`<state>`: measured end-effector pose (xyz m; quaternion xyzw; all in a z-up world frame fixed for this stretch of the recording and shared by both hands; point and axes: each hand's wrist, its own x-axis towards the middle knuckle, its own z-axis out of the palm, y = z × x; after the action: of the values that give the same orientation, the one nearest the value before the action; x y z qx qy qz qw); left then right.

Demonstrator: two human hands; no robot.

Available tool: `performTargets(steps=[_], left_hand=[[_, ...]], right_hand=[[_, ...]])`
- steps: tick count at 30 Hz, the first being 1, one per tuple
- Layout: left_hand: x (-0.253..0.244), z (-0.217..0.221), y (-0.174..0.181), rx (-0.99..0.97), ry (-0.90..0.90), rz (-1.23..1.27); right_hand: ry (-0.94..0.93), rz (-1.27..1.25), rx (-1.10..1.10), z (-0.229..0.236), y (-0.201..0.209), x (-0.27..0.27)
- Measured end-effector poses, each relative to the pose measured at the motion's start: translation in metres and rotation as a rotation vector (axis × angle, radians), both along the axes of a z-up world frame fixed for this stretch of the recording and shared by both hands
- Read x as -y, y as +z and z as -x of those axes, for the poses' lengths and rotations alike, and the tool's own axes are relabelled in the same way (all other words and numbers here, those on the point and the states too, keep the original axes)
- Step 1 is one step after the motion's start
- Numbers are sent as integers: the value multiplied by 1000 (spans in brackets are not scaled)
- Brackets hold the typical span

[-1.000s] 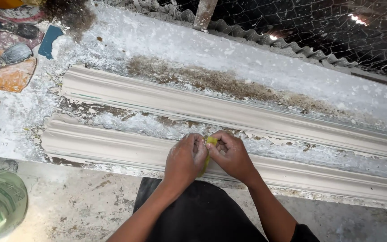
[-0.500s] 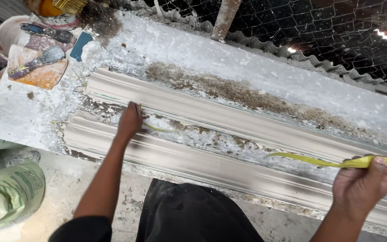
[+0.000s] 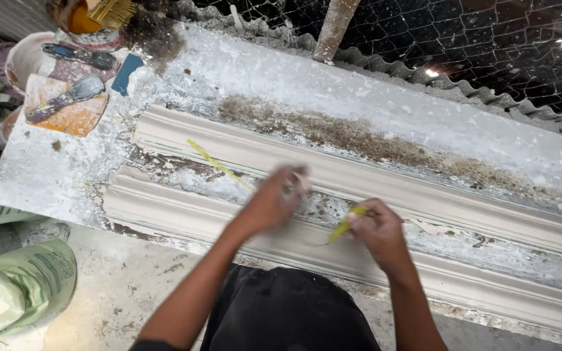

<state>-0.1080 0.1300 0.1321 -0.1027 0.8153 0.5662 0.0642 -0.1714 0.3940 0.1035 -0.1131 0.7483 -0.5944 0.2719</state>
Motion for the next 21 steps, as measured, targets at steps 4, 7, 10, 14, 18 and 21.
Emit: performTargets(steps=[4,7,10,14,18,21], left_hand=[[-34,-35,27,-205,-214,-67],[-37,-42,38,-209,-31,-157],[-36,-46,34,-223,3,-171],[-39,-47,32,-181,68,-252],[-43,-46,28,-166,112,-236],[-46,-44,19,-177,190,-363]], right_hand=[[106,164,89,-6,12,29],[113,282,204,-2,14,37],[153,243,292,1,12,35],[245,316,340,5,10,27],[230,234,260,3,28,33],[244,196,245,-1,38,40]])
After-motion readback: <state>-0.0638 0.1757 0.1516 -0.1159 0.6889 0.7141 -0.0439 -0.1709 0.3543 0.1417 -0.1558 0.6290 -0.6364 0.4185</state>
